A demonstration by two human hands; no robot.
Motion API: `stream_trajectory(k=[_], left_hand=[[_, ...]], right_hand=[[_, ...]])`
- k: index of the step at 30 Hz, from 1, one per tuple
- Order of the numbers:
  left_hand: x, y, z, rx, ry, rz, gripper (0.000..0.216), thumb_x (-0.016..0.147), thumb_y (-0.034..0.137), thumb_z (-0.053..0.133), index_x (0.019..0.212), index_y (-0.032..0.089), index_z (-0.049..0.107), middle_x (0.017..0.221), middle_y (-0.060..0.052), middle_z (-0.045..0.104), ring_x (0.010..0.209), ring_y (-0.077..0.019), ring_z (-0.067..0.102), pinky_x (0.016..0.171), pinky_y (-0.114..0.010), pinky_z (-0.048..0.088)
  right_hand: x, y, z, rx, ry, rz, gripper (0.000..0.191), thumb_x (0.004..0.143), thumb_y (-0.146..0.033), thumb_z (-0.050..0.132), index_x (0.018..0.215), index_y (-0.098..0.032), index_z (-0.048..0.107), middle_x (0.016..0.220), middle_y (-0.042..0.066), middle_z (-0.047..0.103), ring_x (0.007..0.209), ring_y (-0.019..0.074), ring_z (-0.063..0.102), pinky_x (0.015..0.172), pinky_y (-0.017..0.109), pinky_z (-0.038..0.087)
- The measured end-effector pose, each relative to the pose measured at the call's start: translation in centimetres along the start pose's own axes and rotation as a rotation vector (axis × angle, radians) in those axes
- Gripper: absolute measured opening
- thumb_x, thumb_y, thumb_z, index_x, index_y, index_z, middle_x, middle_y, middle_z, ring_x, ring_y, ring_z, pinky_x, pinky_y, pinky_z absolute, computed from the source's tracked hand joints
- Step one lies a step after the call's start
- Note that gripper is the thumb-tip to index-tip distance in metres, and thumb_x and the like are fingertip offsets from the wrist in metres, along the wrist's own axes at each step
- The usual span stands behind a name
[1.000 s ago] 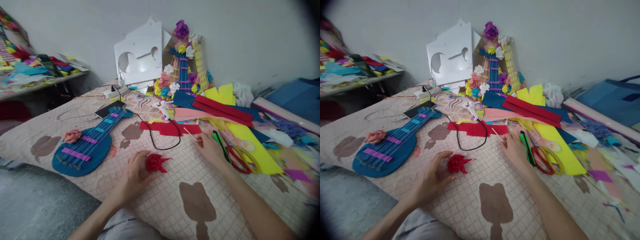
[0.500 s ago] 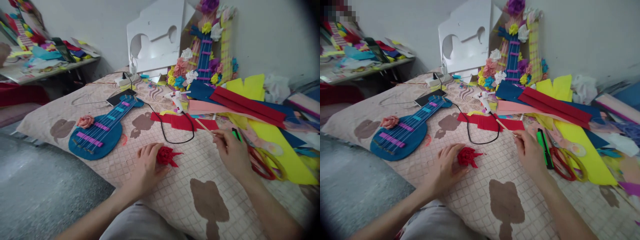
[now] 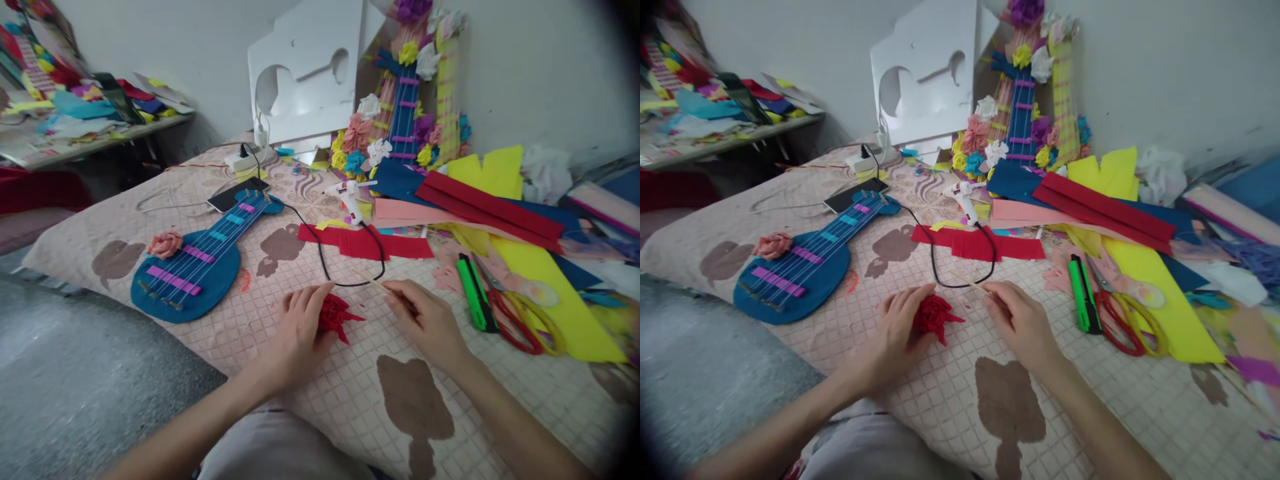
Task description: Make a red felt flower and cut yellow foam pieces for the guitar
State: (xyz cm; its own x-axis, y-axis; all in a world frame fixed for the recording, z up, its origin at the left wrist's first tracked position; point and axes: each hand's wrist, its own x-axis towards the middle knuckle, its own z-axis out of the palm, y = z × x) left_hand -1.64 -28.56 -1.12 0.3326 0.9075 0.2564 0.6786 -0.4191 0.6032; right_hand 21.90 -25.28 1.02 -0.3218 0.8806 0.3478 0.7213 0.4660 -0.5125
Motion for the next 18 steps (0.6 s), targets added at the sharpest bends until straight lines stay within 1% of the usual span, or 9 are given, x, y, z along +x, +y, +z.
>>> stream_trajectory(k=[3, 5, 7, 9, 11, 13, 16, 18], left_hand=[[0.3, -0.8, -0.7, -0.034, -0.016, 0.041, 0.07, 0.076, 0.01, 0.056, 0.139, 0.02, 0.029, 0.131, -0.012, 0.049, 0.121, -0.027, 0.044, 0.102, -0.047, 0.032], [0.6, -1.3, -1.0, -0.053, -0.038, 0.079, 0.07, 0.077, 0.009, 0.055, 0.14, 0.023, 0.028, 0.131, -0.011, 0.05, 0.121, -0.0266, 0.044, 0.102, -0.047, 0.034], [1.1, -1.8, -1.2, -0.066, -0.058, 0.114, 0.072, 0.076, 0.008, 0.055, 0.141, 0.024, 0.028, 0.131, -0.01, 0.05, 0.121, -0.0261, 0.044, 0.103, -0.048, 0.034], [1.7, -2.2, -1.5, -0.073, -0.067, 0.13, 0.075, 0.074, 0.006, 0.055, 0.141, 0.024, 0.027, 0.131, -0.009, 0.051, 0.122, -0.0259, 0.044, 0.104, -0.049, 0.033], [2.3, -2.6, -2.0, -0.082, -0.095, 0.144, 0.076, 0.073, 0.005, 0.055, 0.141, 0.024, 0.028, 0.132, -0.009, 0.051, 0.123, -0.0256, 0.043, 0.105, -0.05, 0.033], [2.6, -3.1, -2.6, -0.104, -0.142, 0.169, 0.075, 0.073, 0.004, 0.056, 0.141, 0.024, 0.03, 0.133, -0.009, 0.05, 0.125, -0.025, 0.041, 0.106, -0.049, 0.034], [2.6, -3.5, -3.5, -0.138, -0.194, 0.191, 0.078, 0.074, 0.004, 0.056, 0.143, 0.027, 0.029, 0.141, -0.009, 0.043, 0.132, -0.0246, 0.036, 0.108, -0.049, 0.034], [2.2, -3.7, -3.9, -0.154, -0.187, 0.172, 0.08, 0.074, 0.004, 0.058, 0.143, 0.029, 0.027, 0.143, -0.009, 0.039, 0.134, -0.0251, 0.034, 0.108, -0.05, 0.034]], right_hand=[[0.3, -0.1, 0.5, 0.039, -0.064, 0.118, 0.02, 0.09, -0.029, 0.052, 0.107, -0.021, 0.058, 0.082, 0.002, 0.065, 0.07, 0.0146, 0.062, 0.063, 0.025, 0.049], [0.7, 0.0, 1.1, 0.007, -0.073, 0.152, 0.025, 0.089, -0.03, 0.053, 0.112, -0.022, 0.057, 0.074, 0.0, 0.063, 0.064, 0.0147, 0.06, 0.06, 0.025, 0.047], [1.3, 0.3, 1.7, -0.053, -0.073, 0.137, 0.025, 0.088, -0.029, 0.053, 0.111, -0.022, 0.059, 0.071, 0.0, 0.063, 0.061, 0.0155, 0.059, 0.059, 0.026, 0.045], [1.9, 0.7, 2.3, -0.115, -0.068, 0.1, 0.018, 0.087, -0.028, 0.054, 0.102, -0.021, 0.061, 0.073, 0.001, 0.066, 0.063, 0.017, 0.061, 0.059, 0.027, 0.043], [2.5, 1.1, 2.8, -0.17, -0.037, 0.076, 0.012, 0.087, -0.028, 0.054, 0.093, -0.021, 0.062, 0.076, 0.002, 0.069, 0.066, 0.0187, 0.063, 0.06, 0.028, 0.042], [3.0, 1.6, 3.1, -0.206, 0.009, 0.078, 0.011, 0.087, -0.028, 0.054, 0.089, -0.021, 0.062, 0.076, 0.003, 0.069, 0.067, 0.0196, 0.064, 0.059, 0.028, 0.042], [3.4, 2.1, 3.3, -0.224, 0.038, 0.078, 0.011, 0.087, -0.028, 0.055, 0.089, -0.02, 0.062, 0.074, 0.003, 0.069, 0.065, 0.0195, 0.064, 0.058, 0.028, 0.042], [3.1, 2.1, 3.1, -0.227, 0.042, 0.066, 0.015, 0.088, -0.029, 0.053, 0.097, -0.02, 0.061, 0.074, 0.003, 0.07, 0.065, 0.0194, 0.064, 0.058, 0.028, 0.043]])
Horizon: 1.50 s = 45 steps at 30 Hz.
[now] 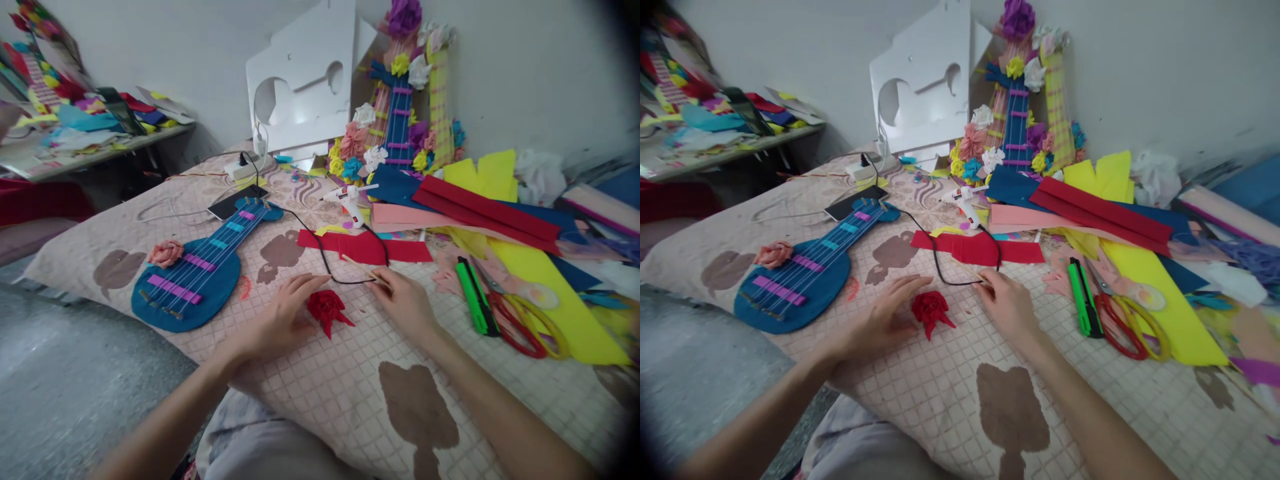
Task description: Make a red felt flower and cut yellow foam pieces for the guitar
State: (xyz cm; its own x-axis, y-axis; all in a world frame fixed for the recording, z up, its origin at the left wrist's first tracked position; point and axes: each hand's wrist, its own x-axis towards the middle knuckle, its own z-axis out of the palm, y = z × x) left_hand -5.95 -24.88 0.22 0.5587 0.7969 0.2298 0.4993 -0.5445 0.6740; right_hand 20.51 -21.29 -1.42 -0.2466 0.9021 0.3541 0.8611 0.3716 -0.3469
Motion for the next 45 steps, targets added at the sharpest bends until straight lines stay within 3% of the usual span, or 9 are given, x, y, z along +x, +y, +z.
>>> stream_trajectory(k=[5, 8, 12, 15, 18, 21, 26, 39, 45], left_hand=[[-1.4, 0.4, 0.1, -0.026, 0.102, -0.099, 0.071, 0.077, 0.015, 0.065, 0.14, 0.027, 0.033, 0.141, -0.01, 0.041, 0.131, -0.0256, 0.039, 0.108, -0.05, 0.036], [-1.9, 0.6, 0.2, -0.049, 0.186, -0.084, 0.057, 0.081, 0.018, 0.064, 0.133, 0.024, 0.042, 0.136, -0.01, 0.047, 0.128, -0.0239, 0.043, 0.106, -0.046, 0.038], [-2.3, 0.7, 0.4, -0.077, 0.327, -0.055, 0.013, 0.088, 0.014, 0.053, 0.094, 0.021, 0.062, 0.116, -0.006, 0.059, 0.108, -0.0177, 0.056, 0.095, -0.037, 0.046], [-2.7, 0.9, 1.1, -0.049, 0.389, -0.03, 0.012, 0.086, 0.014, 0.058, 0.094, 0.021, 0.061, 0.108, -0.005, 0.059, 0.102, -0.0171, 0.057, 0.089, -0.034, 0.048], [-3.1, 1.4, 2.2, -0.005, 0.435, -0.018, 0.037, 0.08, 0.014, 0.064, 0.114, 0.021, 0.053, 0.112, -0.008, 0.054, 0.106, -0.02, 0.053, 0.09, -0.036, 0.047], [-3.3, 1.8, 3.2, 0.088, 0.427, -0.024, 0.044, 0.079, 0.014, 0.064, 0.119, 0.022, 0.049, 0.113, -0.009, 0.051, 0.104, -0.0215, 0.051, 0.087, -0.038, 0.046], [-2.7, 2.6, 3.7, 0.273, 0.341, 0.0, 0.032, 0.082, 0.014, 0.061, 0.111, 0.024, 0.053, 0.109, -0.007, 0.054, 0.097, -0.0218, 0.05, 0.085, -0.041, 0.037], [-2.1, 2.9, 3.3, 0.284, 0.223, 0.001, 0.03, 0.085, 0.012, 0.056, 0.112, 0.026, 0.055, 0.112, -0.005, 0.06, 0.103, -0.0214, 0.051, 0.09, -0.041, 0.03], [-2.1, 2.9, 3.5, 0.299, 0.275, -0.002, 0.024, 0.087, 0.012, 0.054, 0.106, 0.026, 0.058, 0.11, -0.004, 0.061, 0.101, -0.0207, 0.051, 0.093, -0.042, 0.027]], right_hand=[[-2.2, -1.1, -1.5, 0.03, 0.097, -0.142, 0.019, 0.095, -0.024, 0.041, 0.105, -0.018, 0.057, 0.089, 0.006, 0.069, 0.074, 0.0174, 0.066, 0.063, 0.027, 0.047], [-3.8, -2.3, -2.4, 0.094, 0.044, -0.272, 0.016, 0.096, -0.02, 0.042, 0.103, -0.019, 0.056, 0.088, 0.005, 0.065, 0.078, 0.0151, 0.064, 0.068, 0.025, 0.049], [-5.2, -3.9, -2.7, 0.044, 0.01, -0.358, 0.015, 0.095, -0.018, 0.045, 0.105, -0.02, 0.056, 0.094, 0.005, 0.064, 0.084, 0.0155, 0.064, 0.073, 0.026, 0.05], [-5.4, -4.7, -2.4, 0.005, 0.016, -0.374, 0.015, 0.094, -0.017, 0.046, 0.104, -0.019, 0.057, 0.093, 0.006, 0.064, 0.083, 0.0164, 0.064, 0.071, 0.027, 0.05], [-5.2, -5.2, -2.1, 0.002, -0.001, -0.386, 0.015, 0.094, -0.017, 0.046, 0.102, -0.019, 0.059, 0.095, 0.006, 0.062, 0.081, 0.0165, 0.063, 0.07, 0.027, 0.051], [-5.0, -5.4, -2.0, 0.008, -0.021, -0.386, 0.017, 0.093, -0.014, 0.046, 0.101, -0.019, 0.06, 0.096, 0.006, 0.061, 0.08, 0.0162, 0.062, 0.068, 0.027, 0.051], [-5.0, -5.7, -1.9, 0.025, -0.058, -0.361, 0.017, 0.093, -0.015, 0.045, 0.101, -0.02, 0.06, 0.096, 0.007, 0.059, 0.083, 0.0171, 0.061, 0.068, 0.028, 0.052], [-5.4, -5.8, -1.3, 0.088, -0.045, -0.302, 0.015, 0.092, -0.016, 0.047, 0.101, -0.021, 0.058, 0.098, 0.008, 0.057, 0.087, 0.0186, 0.059, 0.07, 0.03, 0.053], [-5.7, -5.8, -1.1, 0.118, -0.059, -0.276, 0.015, 0.092, -0.016, 0.048, 0.101, -0.021, 0.059, 0.097, 0.007, 0.056, 0.085, 0.0175, 0.058, 0.069, 0.03, 0.053]])
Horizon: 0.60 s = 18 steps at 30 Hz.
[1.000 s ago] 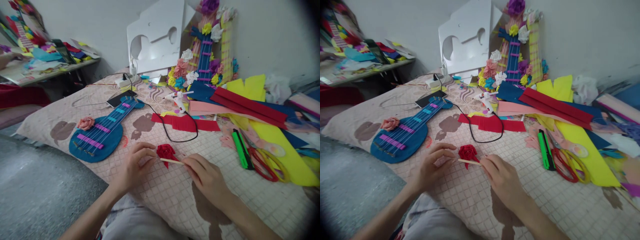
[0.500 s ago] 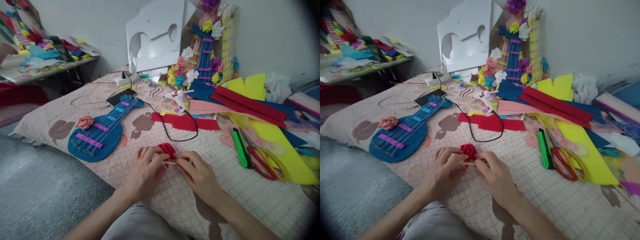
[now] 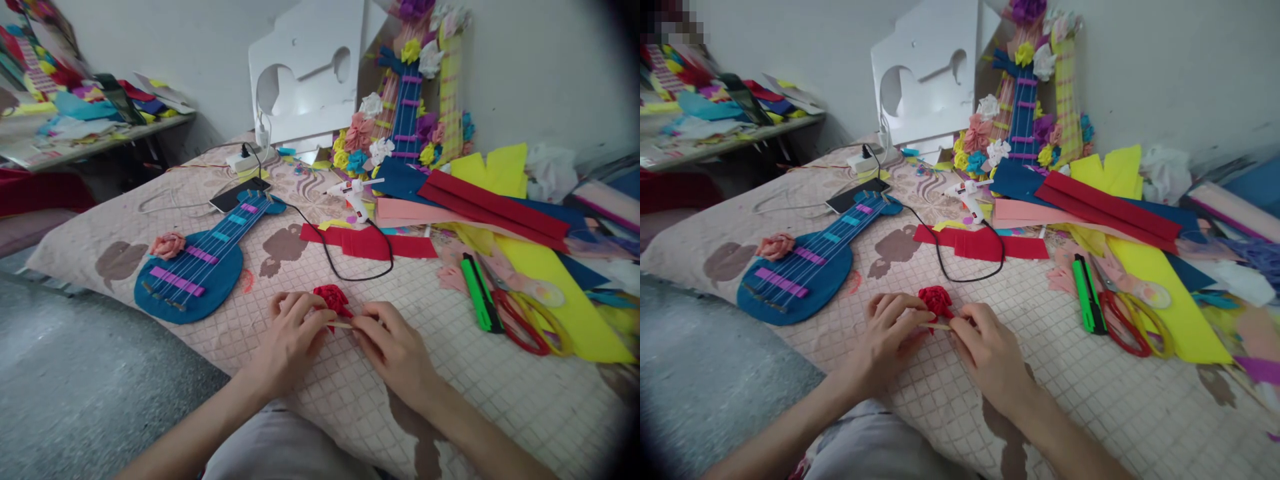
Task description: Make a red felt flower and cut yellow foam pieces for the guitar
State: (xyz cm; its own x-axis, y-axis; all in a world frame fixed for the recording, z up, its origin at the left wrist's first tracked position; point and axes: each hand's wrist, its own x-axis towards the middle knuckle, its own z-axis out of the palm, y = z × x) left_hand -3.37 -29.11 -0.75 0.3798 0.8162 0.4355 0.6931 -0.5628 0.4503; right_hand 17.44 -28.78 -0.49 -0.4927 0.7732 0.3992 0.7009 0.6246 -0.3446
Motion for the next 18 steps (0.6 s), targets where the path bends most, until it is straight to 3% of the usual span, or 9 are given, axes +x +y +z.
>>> stream_trajectory(k=[18], left_hand=[[0.13, 0.81, 0.04, 0.007, 0.025, -0.001, 0.016, 0.091, 0.015, 0.049, 0.1, 0.023, 0.06, 0.095, -0.001, 0.068, 0.09, -0.0179, 0.056, 0.089, -0.04, 0.028]], right_hand=[[0.07, -0.15, 0.23, 0.034, 0.0, 0.009, 0.017, 0.089, -0.012, 0.048, 0.1, -0.02, 0.06, 0.1, 0.009, 0.057, 0.09, 0.0197, 0.058, 0.074, 0.033, 0.054]])
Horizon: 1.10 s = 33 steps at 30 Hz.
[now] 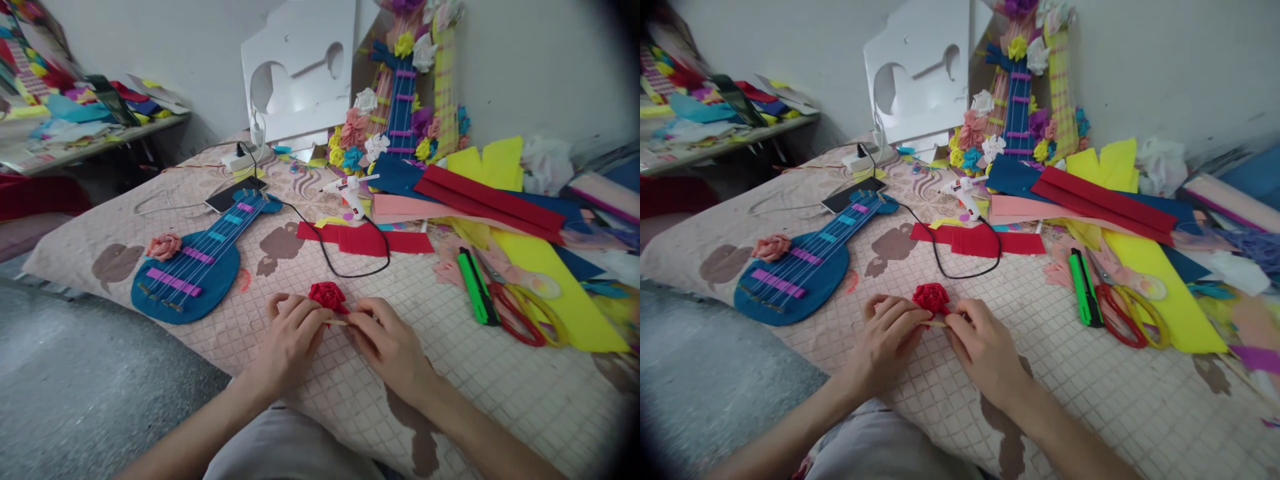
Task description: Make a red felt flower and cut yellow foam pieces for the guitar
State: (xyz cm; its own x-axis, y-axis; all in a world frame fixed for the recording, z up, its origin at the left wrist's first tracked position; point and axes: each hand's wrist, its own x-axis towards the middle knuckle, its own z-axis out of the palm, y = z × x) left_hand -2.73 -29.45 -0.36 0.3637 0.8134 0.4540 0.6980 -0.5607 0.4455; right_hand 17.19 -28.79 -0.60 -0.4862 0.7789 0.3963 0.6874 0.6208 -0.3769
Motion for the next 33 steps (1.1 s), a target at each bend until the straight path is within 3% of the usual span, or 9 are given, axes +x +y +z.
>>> stream_trajectory(k=[9, 18, 33], left_hand=[[0.1, 0.2, 0.2, -0.042, 0.01, -0.042, 0.015, 0.09, 0.016, 0.051, 0.1, 0.023, 0.06, 0.096, -0.002, 0.068, 0.09, -0.0184, 0.057, 0.088, -0.041, 0.03], [-0.1, 0.2, 0.4, -0.043, 0.065, -0.08, 0.012, 0.086, 0.017, 0.055, 0.094, 0.024, 0.062, 0.092, 0.0, 0.069, 0.089, -0.0188, 0.057, 0.089, -0.042, 0.029], [-0.3, 0.3, 0.2, 0.015, 0.085, -0.034, 0.012, 0.09, 0.019, 0.054, 0.092, 0.025, 0.065, 0.09, 0.001, 0.07, 0.084, -0.0168, 0.058, 0.089, -0.041, 0.028]], right_hand=[[0.5, -0.6, 0.1, -0.107, 0.003, -0.047, 0.016, 0.09, -0.017, 0.05, 0.104, -0.018, 0.056, 0.101, 0.01, 0.058, 0.09, 0.0217, 0.058, 0.072, 0.035, 0.054], [1.5, -1.8, 0.7, -0.203, -0.01, -0.049, 0.007, 0.089, -0.02, 0.051, 0.089, -0.018, 0.058, 0.095, 0.011, 0.058, 0.085, 0.023, 0.055, 0.067, 0.036, 0.052], [1.5, -1.4, 0.6, -0.255, 0.026, -0.137, 0.019, 0.09, -0.01, 0.045, 0.082, -0.016, 0.062, 0.085, 0.009, 0.057, 0.078, 0.0202, 0.051, 0.063, 0.032, 0.048]])
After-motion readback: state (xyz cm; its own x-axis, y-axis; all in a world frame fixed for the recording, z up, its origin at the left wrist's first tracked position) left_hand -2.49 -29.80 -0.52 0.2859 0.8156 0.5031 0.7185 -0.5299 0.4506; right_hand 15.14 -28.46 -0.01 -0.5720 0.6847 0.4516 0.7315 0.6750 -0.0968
